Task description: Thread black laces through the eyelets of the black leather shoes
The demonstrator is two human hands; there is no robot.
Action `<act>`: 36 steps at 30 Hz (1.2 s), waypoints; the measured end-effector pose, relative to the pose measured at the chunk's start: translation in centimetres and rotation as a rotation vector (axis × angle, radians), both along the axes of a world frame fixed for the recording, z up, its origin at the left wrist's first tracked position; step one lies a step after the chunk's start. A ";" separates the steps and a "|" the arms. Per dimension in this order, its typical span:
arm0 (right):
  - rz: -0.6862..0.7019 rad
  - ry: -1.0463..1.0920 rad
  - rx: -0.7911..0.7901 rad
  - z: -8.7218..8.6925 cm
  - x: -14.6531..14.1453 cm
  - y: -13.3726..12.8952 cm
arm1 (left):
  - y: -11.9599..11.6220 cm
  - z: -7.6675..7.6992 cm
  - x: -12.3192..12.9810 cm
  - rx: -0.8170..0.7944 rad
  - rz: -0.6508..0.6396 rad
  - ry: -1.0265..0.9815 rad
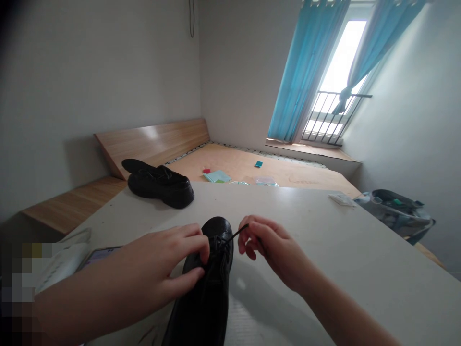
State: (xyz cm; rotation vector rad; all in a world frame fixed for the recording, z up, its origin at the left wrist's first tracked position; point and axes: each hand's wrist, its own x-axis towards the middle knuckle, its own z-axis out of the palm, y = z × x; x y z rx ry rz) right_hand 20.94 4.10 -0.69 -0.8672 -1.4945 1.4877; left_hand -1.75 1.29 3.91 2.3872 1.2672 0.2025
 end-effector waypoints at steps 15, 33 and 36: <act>0.010 0.247 -0.042 -0.2 -0.1 -0.4 | -0.3 -1.0 0.6 0.033 0.011 -0.047; 0.046 0.201 -0.053 -1.4 -1.0 -0.7 | -0.6 1.7 0.1 -0.413 0.136 -0.640; 0.047 0.218 -0.064 -1.4 -1.0 -0.7 | -0.6 1.4 0.2 -0.196 0.144 -0.464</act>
